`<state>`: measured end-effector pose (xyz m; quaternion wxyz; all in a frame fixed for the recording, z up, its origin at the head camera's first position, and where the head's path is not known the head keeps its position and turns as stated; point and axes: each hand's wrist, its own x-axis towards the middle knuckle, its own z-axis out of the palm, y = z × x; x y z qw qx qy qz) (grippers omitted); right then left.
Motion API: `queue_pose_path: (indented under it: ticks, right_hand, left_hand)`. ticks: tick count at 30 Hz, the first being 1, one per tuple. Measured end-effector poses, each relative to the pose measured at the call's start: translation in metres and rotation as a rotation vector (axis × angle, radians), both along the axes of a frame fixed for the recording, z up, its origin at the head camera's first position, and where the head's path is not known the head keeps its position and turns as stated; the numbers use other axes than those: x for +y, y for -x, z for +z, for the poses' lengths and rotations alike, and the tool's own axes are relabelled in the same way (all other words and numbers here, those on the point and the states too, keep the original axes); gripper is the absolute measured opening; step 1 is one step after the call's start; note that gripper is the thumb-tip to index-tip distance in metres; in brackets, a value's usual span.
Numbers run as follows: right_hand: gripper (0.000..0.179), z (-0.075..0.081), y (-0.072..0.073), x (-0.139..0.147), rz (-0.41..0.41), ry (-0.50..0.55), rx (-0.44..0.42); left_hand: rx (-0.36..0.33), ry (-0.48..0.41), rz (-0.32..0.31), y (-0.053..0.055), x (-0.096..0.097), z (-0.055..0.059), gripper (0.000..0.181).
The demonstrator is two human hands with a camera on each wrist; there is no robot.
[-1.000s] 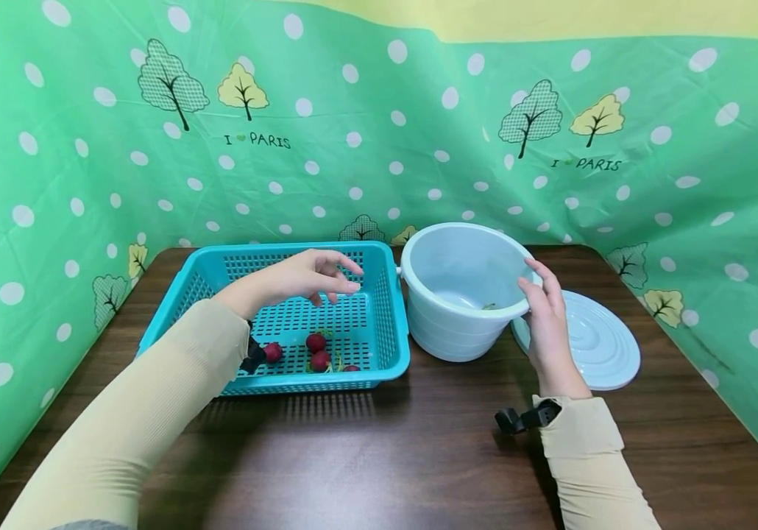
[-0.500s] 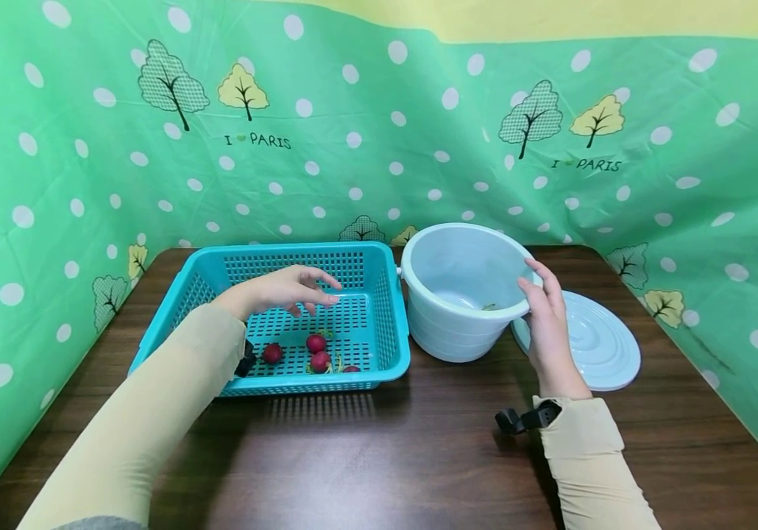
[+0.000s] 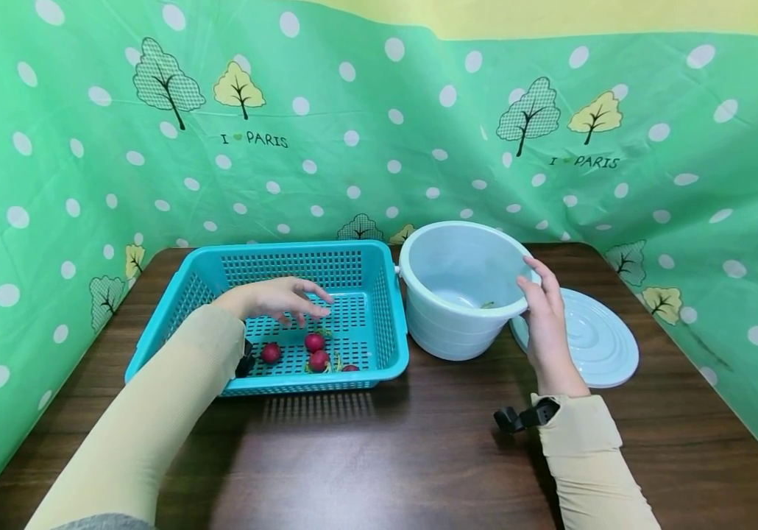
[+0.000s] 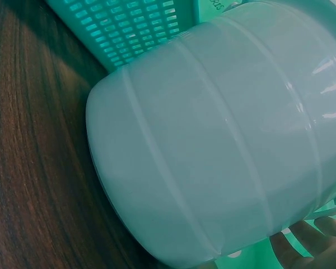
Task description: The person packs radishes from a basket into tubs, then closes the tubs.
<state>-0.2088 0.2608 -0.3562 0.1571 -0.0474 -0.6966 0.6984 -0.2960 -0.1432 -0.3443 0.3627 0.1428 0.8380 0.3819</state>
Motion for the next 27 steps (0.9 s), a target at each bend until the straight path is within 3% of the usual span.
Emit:
queue_pose_path:
  ticks: [12, 27]
  right_hand:
    - [0.049, 0.0, 0.001, -0.002, 0.005, -0.01, 0.002]
    - [0.049, 0.001, 0.0, -0.001, 0.0, 0.0, 0.0]
  left_hand:
    - [-0.118, 0.106, -0.037, 0.0, -0.011, -0.009, 0.06]
    - [-0.215, 0.185, -0.106, -0.002, -0.004, -0.012, 0.052]
